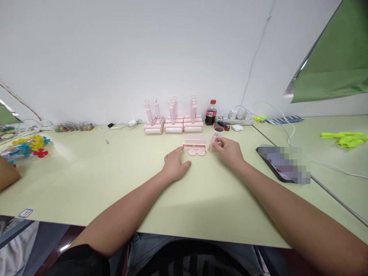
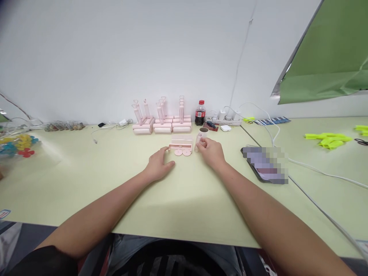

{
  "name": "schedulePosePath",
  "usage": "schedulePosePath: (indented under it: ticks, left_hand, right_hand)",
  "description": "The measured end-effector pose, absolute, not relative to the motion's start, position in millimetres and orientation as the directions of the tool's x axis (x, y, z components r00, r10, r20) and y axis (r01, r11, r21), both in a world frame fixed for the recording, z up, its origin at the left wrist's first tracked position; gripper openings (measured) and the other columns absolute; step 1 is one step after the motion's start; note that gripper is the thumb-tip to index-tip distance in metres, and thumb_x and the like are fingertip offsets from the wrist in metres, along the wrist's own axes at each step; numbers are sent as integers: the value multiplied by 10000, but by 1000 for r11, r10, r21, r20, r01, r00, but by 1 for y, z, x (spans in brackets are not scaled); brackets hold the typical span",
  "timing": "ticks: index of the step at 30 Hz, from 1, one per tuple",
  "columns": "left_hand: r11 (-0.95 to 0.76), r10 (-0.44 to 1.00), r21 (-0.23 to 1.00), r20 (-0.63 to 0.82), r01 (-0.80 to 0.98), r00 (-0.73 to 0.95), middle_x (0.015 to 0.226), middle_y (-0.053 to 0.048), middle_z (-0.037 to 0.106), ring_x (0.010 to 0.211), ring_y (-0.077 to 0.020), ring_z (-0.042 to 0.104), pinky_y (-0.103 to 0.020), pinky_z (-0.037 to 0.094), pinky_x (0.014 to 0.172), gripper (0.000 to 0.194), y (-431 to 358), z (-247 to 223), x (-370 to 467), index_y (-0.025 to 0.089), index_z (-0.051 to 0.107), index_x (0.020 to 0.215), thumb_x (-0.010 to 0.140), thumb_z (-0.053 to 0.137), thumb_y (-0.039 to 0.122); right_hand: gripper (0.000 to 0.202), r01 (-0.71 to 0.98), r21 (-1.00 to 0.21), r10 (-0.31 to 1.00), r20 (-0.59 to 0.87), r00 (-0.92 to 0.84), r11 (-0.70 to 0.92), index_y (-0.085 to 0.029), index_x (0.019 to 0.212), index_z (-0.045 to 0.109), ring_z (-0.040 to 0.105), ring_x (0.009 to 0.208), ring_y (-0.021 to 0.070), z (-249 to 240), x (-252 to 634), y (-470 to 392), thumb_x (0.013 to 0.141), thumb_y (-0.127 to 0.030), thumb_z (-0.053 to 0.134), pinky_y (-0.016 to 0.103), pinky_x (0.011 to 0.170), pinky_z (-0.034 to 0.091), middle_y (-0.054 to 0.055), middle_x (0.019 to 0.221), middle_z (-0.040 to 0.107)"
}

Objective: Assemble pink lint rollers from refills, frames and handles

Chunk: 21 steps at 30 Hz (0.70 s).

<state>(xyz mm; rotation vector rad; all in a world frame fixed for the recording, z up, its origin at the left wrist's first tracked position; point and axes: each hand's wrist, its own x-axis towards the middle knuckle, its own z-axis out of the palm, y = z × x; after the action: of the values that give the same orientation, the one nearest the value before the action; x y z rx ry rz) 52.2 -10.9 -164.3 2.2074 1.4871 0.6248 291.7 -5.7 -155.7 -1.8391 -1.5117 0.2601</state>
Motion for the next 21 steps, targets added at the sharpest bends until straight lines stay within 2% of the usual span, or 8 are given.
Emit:
schedulePosePath:
  ticks: [6, 10, 13, 21]
  left_hand:
    - [-363, 925, 564, 117, 742, 362, 1462, -133, 471, 1355, -305, 416, -523, 216, 1142, 679, -10, -165, 53, 215, 324, 1439, 827, 548, 404]
    - [-376, 918, 564, 120, 735, 378, 1468, -120, 470, 1360, -302, 416, -523, 210, 1147, 667, -10, -166, 52, 227, 332, 1435, 827, 544, 400]
    - [-392, 911, 563, 131, 727, 390, 1454, -113, 488, 1355, -298, 426, -522, 219, 1147, 650, -11, -166, 52, 225, 353, 1422, 827, 540, 406]
    - [-401, 907, 559, 128, 726, 402, 1448, -114, 495, 1341, -296, 442, -514, 228, 1147, 631, -12, -167, 52, 214, 378, 1410, 830, 538, 404]
  right_hand:
    - [226, 800, -597, 904, 302, 302, -68, -196, 963, 681, 638, 746, 203, -156, 290, -7, 805, -325, 583, 285, 662, 405, 44, 799, 732]
    - [90, 814, -576, 901, 314, 298, -69, -219, 780, 613, 598, 675, 196, -156, 286, -10, 779, -302, 578, 280, 596, 363, 24, 715, 684]
    - [138, 820, -572, 915, 310, 259, -39, -224, 670, 551, 576, 636, 184, -156, 283, -13, 782, -303, 560, 277, 584, 357, 16, 667, 657]
    - [240, 817, -575, 953, 264, 148, 33, -219, 631, 512, 540, 608, 165, -158, 276, -19, 826, -358, 513, 268, 576, 355, 6, 636, 621]
